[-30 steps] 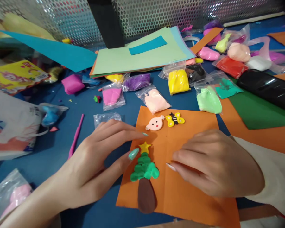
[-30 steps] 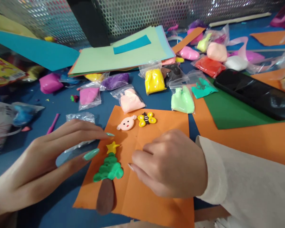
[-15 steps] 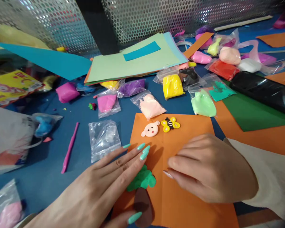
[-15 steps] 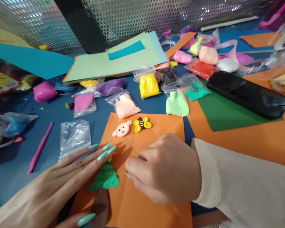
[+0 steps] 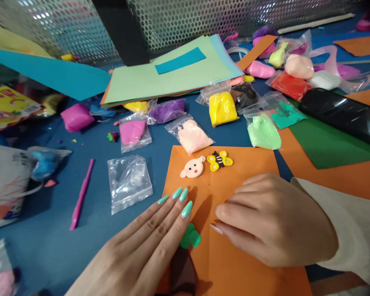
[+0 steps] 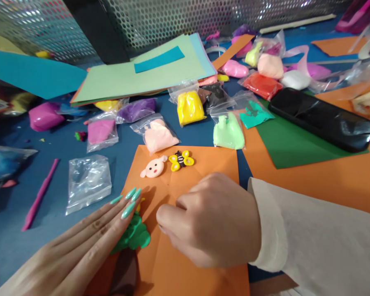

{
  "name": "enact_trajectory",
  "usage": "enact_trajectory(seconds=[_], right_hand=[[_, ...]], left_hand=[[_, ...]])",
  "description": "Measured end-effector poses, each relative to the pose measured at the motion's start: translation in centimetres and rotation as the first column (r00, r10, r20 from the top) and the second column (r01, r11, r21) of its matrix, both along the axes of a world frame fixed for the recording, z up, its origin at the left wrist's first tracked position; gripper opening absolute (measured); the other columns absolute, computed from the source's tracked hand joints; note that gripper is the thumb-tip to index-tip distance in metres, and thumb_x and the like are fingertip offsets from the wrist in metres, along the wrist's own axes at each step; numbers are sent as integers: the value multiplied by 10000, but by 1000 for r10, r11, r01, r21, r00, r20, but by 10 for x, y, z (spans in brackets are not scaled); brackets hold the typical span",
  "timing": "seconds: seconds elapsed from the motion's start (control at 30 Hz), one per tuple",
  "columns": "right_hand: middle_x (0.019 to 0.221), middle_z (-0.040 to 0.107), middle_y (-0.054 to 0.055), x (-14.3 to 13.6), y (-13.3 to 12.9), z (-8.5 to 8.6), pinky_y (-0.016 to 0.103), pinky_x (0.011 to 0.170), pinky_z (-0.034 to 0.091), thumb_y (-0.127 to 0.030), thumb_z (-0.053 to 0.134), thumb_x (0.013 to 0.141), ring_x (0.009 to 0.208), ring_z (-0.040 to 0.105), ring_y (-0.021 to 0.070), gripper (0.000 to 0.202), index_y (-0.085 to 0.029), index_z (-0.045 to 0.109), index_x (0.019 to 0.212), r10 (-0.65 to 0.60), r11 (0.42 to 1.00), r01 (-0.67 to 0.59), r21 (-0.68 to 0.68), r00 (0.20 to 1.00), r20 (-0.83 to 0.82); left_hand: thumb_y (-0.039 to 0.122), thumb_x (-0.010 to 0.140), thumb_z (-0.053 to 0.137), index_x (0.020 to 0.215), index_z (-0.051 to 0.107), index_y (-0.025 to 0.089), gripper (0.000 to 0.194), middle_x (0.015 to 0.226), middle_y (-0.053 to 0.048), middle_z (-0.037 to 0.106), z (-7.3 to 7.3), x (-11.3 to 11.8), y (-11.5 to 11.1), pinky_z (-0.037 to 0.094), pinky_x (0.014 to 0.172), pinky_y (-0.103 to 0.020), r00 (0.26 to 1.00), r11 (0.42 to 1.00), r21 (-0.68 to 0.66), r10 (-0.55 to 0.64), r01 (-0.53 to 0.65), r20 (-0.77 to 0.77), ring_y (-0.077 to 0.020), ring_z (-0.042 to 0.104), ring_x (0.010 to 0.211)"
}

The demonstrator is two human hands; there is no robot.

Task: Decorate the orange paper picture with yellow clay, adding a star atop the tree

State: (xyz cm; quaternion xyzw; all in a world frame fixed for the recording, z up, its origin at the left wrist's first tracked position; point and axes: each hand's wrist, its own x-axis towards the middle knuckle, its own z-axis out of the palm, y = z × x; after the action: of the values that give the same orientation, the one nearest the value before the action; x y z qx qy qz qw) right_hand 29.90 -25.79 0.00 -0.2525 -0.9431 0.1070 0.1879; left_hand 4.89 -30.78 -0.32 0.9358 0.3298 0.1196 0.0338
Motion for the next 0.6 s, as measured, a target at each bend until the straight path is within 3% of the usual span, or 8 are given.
enact_trajectory(seconds=[0.23,0.37,0.5,0.6], right_hand=[[524,539,-36,-1,0,-1,302,461,260,-205,527,853,460,469,121,157,-184,598,715,2,1000,-2,-25,1000,-6],[533,552,-34,1,0,0,305,467,265,-203,536,849,471,489,124,140,-182,616,735,6,1000,-6,-23,1000,8],[515,529,-40,1,0,0,309,455,257,-215,547,840,457,475,123,134,-185,604,723,14,1000,-14,-5,1000,0],[495,505,-39,1,1,0,310,449,261,-208,548,835,444,462,125,160,-187,582,680,13,1000,-13,2,1000,14]], left_hand=[[498,877,325,1428,244,97,686,1442,-64,393,9,-10,8,282,1135,-368,995,978,185,-89,98,-53,-243,181,1415],[540,835,417,1424,211,40,800,1501,-75,271,11,-21,13,161,1165,-323,993,985,145,-89,98,-71,-245,185,1413],[596,818,439,1425,168,10,887,1442,-106,379,11,-18,15,139,1167,-351,981,980,128,-138,155,-136,-221,197,1412],[580,831,414,1416,165,-28,880,1419,-109,414,11,-15,15,131,1163,-292,982,979,142,-124,144,-143,-191,154,1422]])
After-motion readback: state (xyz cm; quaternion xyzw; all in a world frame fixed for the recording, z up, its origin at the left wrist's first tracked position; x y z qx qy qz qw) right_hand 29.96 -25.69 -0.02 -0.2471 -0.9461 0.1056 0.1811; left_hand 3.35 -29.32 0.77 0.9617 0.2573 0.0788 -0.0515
